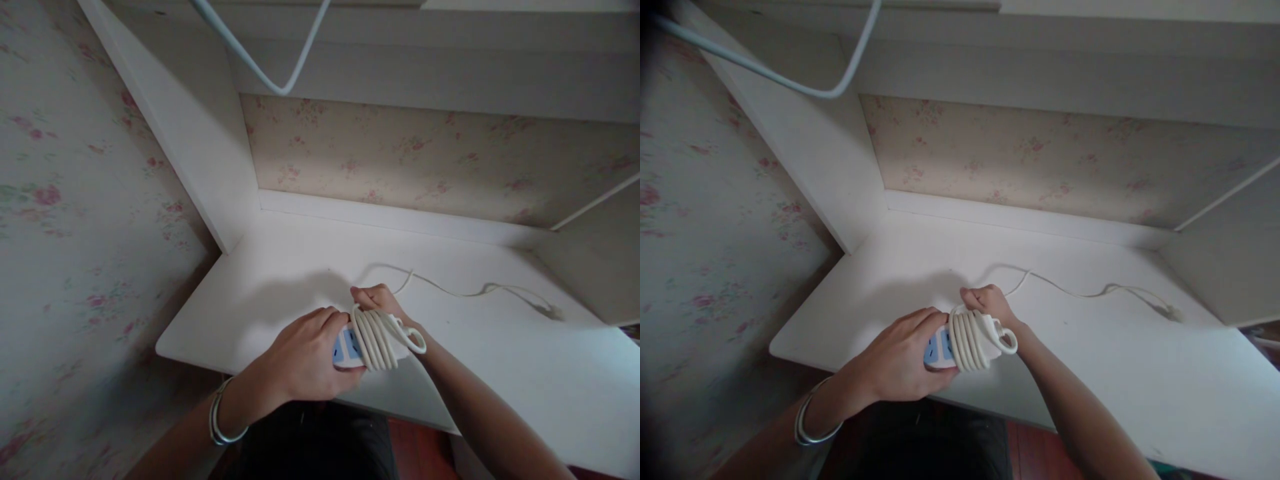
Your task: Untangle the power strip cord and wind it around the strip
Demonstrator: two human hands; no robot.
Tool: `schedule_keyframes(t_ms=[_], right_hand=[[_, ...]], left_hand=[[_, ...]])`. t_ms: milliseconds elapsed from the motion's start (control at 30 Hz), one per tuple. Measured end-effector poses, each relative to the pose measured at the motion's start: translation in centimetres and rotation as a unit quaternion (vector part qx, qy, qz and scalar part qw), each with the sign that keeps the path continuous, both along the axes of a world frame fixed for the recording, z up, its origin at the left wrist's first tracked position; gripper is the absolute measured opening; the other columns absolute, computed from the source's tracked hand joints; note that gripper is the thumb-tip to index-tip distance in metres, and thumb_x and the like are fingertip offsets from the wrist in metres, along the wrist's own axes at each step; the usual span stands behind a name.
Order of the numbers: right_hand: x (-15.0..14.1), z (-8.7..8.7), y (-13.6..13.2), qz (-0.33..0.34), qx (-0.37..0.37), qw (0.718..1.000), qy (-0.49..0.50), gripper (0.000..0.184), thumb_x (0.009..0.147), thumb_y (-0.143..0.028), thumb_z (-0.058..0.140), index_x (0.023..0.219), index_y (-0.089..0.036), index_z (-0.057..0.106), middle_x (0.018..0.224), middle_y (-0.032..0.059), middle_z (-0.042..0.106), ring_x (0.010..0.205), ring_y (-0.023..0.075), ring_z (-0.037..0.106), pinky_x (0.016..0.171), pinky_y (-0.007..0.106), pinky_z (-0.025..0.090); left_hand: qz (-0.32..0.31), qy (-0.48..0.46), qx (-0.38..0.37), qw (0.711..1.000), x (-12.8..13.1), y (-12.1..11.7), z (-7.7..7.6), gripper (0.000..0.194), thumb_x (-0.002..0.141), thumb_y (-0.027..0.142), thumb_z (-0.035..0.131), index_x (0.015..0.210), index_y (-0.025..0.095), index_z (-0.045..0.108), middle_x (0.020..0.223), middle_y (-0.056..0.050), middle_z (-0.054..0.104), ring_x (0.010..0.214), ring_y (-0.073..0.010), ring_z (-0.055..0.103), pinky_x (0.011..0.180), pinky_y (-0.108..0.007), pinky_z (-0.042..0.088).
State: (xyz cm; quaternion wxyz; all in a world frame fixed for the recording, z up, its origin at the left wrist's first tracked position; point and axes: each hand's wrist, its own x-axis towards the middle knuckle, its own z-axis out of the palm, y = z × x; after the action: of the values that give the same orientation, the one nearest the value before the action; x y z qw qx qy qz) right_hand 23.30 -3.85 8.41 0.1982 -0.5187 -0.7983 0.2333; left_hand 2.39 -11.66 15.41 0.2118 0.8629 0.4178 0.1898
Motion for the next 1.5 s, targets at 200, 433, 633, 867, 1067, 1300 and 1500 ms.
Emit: schedule_keyframes(t_ms=[200, 433, 633, 867, 1067, 1300, 1500], right_hand=[[1.0, -0.5, -2.8, -0.022, 0.085, 0.985, -0.149, 0.049, 0.094, -0.034, 0.035, 0.056, -0.015, 0.059, 0.055, 0.0081, 0.062, 0.049, 0.0136, 0.052, 0.052, 0.028, 0.025], [0.4, -0.3, -5.2, 0.023, 0.228, 0.945, -0.235, 0.049, 0.097, -0.032, 0.034, 0.057, -0.017, 0.060, 0.051, 0.0026, 0.062, 0.043, 0.0101, 0.048, 0.052, 0.029, 0.018], [0.0, 1.2, -4.2, 0.060, 0.342, 0.914, -0.209, 0.044, 0.090, -0.025, 0.045, 0.049, -0.017, 0.056, 0.044, 0.0014, 0.056, 0.042, 0.0095, 0.042, 0.053, 0.031, 0.018], [-0.4, 2.5, -2.3, 0.083, 0.376, 0.904, -0.186, 0.042, 0.088, -0.022, 0.047, 0.047, -0.017, 0.056, 0.042, 0.0014, 0.054, 0.041, 0.0085, 0.039, 0.054, 0.030, 0.020], [-1.9, 3.0, -1.9, 0.131, 0.368, 0.909, -0.144, 0.045, 0.089, -0.026, 0.044, 0.047, -0.017, 0.055, 0.042, 0.0010, 0.051, 0.042, 0.0083, 0.035, 0.054, 0.030, 0.021], [-1.8, 3.5, -0.4, 0.116, 0.290, 0.945, -0.092, 0.048, 0.089, -0.025, 0.038, 0.042, -0.017, 0.045, 0.040, 0.0002, 0.044, 0.042, 0.0084, 0.032, 0.054, 0.028, 0.022], [-1.2, 2.6, 0.0, 0.063, 0.160, 0.985, 0.028, 0.048, 0.091, -0.031, 0.036, 0.045, -0.018, 0.031, 0.044, -0.0039, 0.029, 0.044, 0.0072, 0.026, 0.051, 0.026, 0.022]], left_hand=[[0.116, -0.023, 0.024, 0.993, -0.7, 2.0, -1.0, 0.037, 0.076, 0.042, 0.063, 0.105, 0.021, 0.052, 0.096, -0.005, 0.065, 0.088, -0.0225, 0.063, 0.079, -0.033, 0.049], [0.266, 0.063, 0.062, 0.960, 0.1, 4.5, -3.8, 0.034, 0.082, 0.042, 0.057, 0.105, 0.019, 0.049, 0.096, -0.009, 0.066, 0.087, -0.0252, 0.065, 0.072, -0.033, 0.048], [0.220, 0.130, 0.052, 0.965, 1.0, 3.9, -5.5, 0.023, 0.083, 0.035, 0.055, 0.099, 0.018, 0.051, 0.094, -0.010, 0.064, 0.091, -0.0257, 0.062, 0.076, -0.034, 0.048], [0.124, 0.120, 0.015, 0.985, 0.5, 3.2, -6.1, 0.033, 0.073, 0.018, 0.059, 0.105, 0.017, 0.052, 0.102, -0.010, 0.063, 0.095, -0.0253, 0.060, 0.083, -0.036, 0.048], [0.068, 0.145, 0.010, 0.987, 1.1, 2.3, -5.7, 0.029, 0.077, 0.019, 0.053, 0.106, 0.020, 0.055, 0.100, -0.009, 0.066, 0.094, -0.0252, 0.062, 0.083, -0.037, 0.049], [-0.086, 0.121, 0.047, 0.988, 0.8, 0.6, -3.8, 0.037, 0.072, 0.027, 0.060, 0.108, 0.019, 0.054, 0.097, -0.007, 0.067, 0.088, -0.0257, 0.062, 0.079, -0.039, 0.050], [-0.144, 0.095, 0.063, 0.983, 0.5, -0.9, -1.9, 0.045, 0.073, 0.031, 0.062, 0.114, 0.017, 0.051, 0.103, -0.007, 0.065, 0.094, -0.0253, 0.061, 0.083, -0.038, 0.050]])
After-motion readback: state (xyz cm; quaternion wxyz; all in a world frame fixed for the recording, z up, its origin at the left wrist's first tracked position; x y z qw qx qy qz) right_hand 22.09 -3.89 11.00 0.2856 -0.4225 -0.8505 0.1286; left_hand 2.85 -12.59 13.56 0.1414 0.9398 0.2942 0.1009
